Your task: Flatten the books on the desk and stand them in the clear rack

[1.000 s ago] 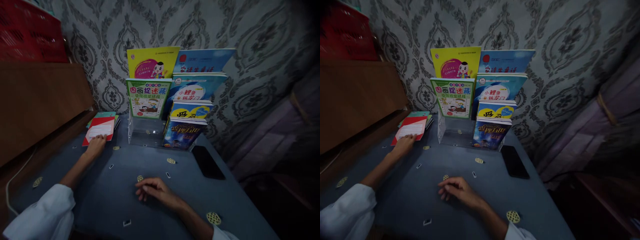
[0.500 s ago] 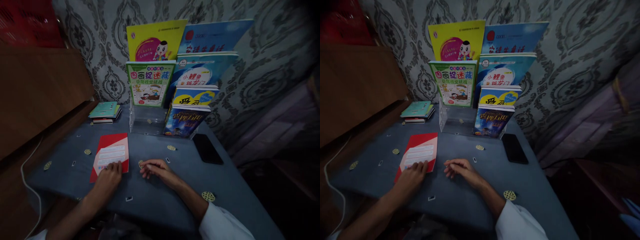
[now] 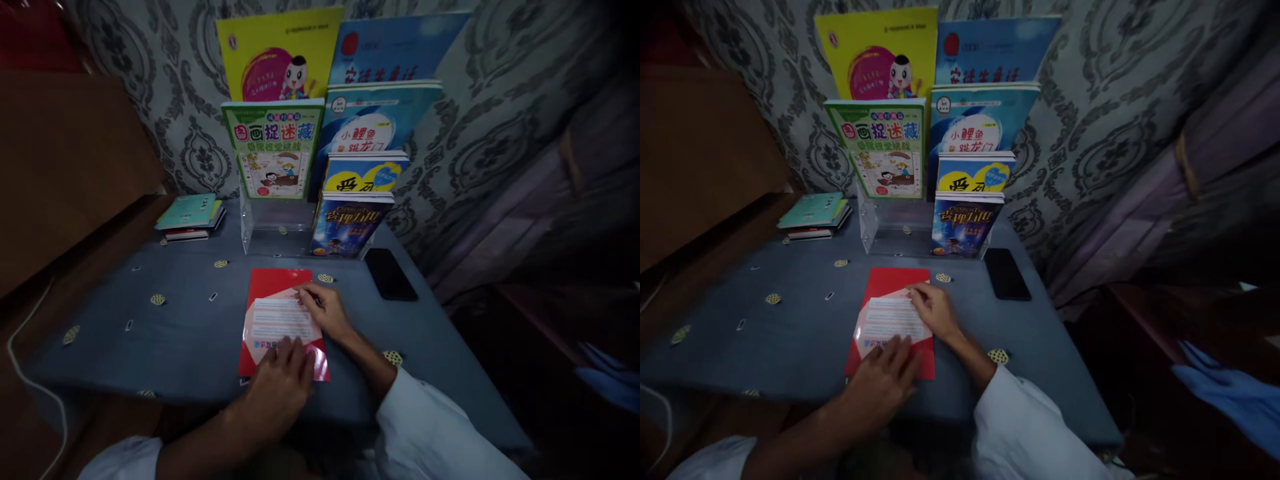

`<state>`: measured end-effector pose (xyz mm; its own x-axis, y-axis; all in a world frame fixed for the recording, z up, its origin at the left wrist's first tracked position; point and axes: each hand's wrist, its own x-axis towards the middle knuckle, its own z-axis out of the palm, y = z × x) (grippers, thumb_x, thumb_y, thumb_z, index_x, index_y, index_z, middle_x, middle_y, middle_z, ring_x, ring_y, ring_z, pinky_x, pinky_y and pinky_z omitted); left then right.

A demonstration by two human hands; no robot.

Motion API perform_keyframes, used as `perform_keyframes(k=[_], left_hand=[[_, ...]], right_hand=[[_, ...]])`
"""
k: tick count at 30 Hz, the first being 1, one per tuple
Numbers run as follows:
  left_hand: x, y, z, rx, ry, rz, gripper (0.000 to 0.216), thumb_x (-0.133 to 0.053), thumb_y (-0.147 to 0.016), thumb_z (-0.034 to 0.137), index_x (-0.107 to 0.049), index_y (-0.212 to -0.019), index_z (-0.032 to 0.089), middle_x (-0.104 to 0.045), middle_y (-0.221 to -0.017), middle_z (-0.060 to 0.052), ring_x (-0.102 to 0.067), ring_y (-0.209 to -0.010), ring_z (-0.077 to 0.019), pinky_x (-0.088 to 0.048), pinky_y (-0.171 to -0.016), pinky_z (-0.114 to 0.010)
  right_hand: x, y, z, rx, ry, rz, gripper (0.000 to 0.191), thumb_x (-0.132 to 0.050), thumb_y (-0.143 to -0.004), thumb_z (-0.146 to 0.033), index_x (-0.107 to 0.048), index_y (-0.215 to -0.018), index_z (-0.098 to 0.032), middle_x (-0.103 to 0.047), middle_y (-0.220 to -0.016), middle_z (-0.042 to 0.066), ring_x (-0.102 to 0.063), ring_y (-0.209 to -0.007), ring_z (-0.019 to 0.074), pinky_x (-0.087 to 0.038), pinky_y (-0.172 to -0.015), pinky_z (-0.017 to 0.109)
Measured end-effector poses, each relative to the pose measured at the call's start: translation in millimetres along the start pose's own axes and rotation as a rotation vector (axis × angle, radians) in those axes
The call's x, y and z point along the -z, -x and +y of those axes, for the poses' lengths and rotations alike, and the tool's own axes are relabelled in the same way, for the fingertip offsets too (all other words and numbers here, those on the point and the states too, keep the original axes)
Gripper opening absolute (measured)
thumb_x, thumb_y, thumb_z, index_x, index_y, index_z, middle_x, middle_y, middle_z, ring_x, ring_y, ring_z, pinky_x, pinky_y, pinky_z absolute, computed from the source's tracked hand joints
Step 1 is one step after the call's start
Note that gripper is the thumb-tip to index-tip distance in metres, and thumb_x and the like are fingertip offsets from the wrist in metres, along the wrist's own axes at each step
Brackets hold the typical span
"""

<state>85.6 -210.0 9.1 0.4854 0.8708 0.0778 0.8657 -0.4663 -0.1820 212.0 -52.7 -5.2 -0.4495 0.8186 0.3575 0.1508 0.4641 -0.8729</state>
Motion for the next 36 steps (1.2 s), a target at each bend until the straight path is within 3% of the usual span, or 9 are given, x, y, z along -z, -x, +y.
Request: perform_keyframes(k=[3,6,9,12,15,19,25,36], left_hand=[[12,-9,-21,-0.045,0.168,-0.039,0.034,-0.055,-0.100,0.040,-0.065,-0.123,0.016,-0.069,-0.127,-0.014,-0.066,-0.114,-0.0288,-0.057,-0.086,-0.040],[18,-22,-62,0.049,0.194,-0.076,0.025,-0.047,-0.102,0.023,-0.067,-0.117,0.019,-0.074,-0.113,-0.010,-0.069,-0.104,-0.0247,-0.056,-0.086,-0.038],[10,-35,-103,0.240,0.079,-0.029,0.029,-0.047,-0.100,0.018,-0.064,-0.123,0.013,-0.067,-0.130,-0.017,-0.064,-0.119,-0.0295,-0.052,-0.099,-0.046],[-8,-45,-124,0.320,0.032,-0.015,0.036,-0.046,-0.097,0.014,-0.059,-0.131,0.010,-0.057,-0.145,-0.021,-0.056,-0.133,-0.0306,-0.047,-0.107,-0.048],[-26,-48,-127,0.347,0.040,0.017,0.041,-0.040,-0.100,0.017,-0.055,-0.138,0.010,-0.054,-0.148,-0.021,-0.053,-0.137,-0.0298,-0.047,-0.108,-0.048],[-39,-46,-125,0.369,0.053,0.072,0.045,-0.036,-0.103,0.025,-0.054,-0.141,0.010,-0.053,-0.150,-0.020,-0.051,-0.140,-0.0297,-0.045,-0.110,-0.049],[-45,-44,-128,0.379,0.102,0.093,0.047,-0.035,-0.103,0.028,-0.052,-0.143,0.010,-0.050,-0.153,-0.018,-0.048,-0.142,-0.0295,-0.041,-0.113,-0.050],[-48,-52,-143,0.267,0.153,0.023,0.055,-0.034,-0.105,0.036,-0.044,-0.149,0.006,-0.041,-0.158,-0.020,-0.037,-0.149,-0.0303,-0.030,-0.121,-0.051]], right_hand=[[-2,5,-6,0.109,0.158,-0.108,0.027,-0.052,-0.097,-0.029,-0.076,-0.100,-0.018,-0.078,-0.094,0.009,-0.073,-0.086,0.0217,-0.057,-0.079,0.034],[-12,2,-10,0.187,0.185,-0.236,0.033,-0.044,-0.101,-0.026,-0.072,-0.117,-0.017,-0.076,-0.113,0.012,-0.071,-0.106,0.0226,-0.056,-0.094,0.037],[-29,-8,-9,0.205,0.268,-0.328,0.044,-0.037,-0.104,-0.029,-0.057,-0.141,-0.015,-0.063,-0.141,0.015,-0.059,-0.132,0.0241,-0.047,-0.111,0.043],[-45,-20,-1,0.193,0.371,-0.382,0.053,-0.037,-0.105,-0.033,-0.042,-0.152,-0.010,-0.046,-0.156,0.020,-0.043,-0.146,0.0267,-0.037,-0.120,0.050],[-47,-27,10,0.222,0.454,-0.393,0.055,-0.043,-0.103,-0.032,-0.039,-0.154,-0.010,-0.042,-0.159,0.018,-0.035,-0.151,0.0266,-0.027,-0.125,0.051],[-27,-26,25,0.151,0.592,-0.315,0.054,-0.047,-0.101,-0.032,-0.045,-0.151,-0.012,-0.041,-0.159,0.019,-0.034,-0.151,0.0291,-0.021,-0.126,0.054],[2,-20,38,0.039,0.646,-0.211,0.050,-0.046,-0.101,-0.031,-0.050,-0.148,-0.015,-0.040,-0.160,0.019,-0.042,-0.147,0.0318,-0.022,-0.123,0.060],[7,-24,48,0.039,0.513,-0.186,0.045,-0.050,-0.095,-0.024,-0.059,-0.139,-0.016,-0.050,-0.154,0.016,-0.048,-0.143,0.0271,-0.025,-0.122,0.059]])
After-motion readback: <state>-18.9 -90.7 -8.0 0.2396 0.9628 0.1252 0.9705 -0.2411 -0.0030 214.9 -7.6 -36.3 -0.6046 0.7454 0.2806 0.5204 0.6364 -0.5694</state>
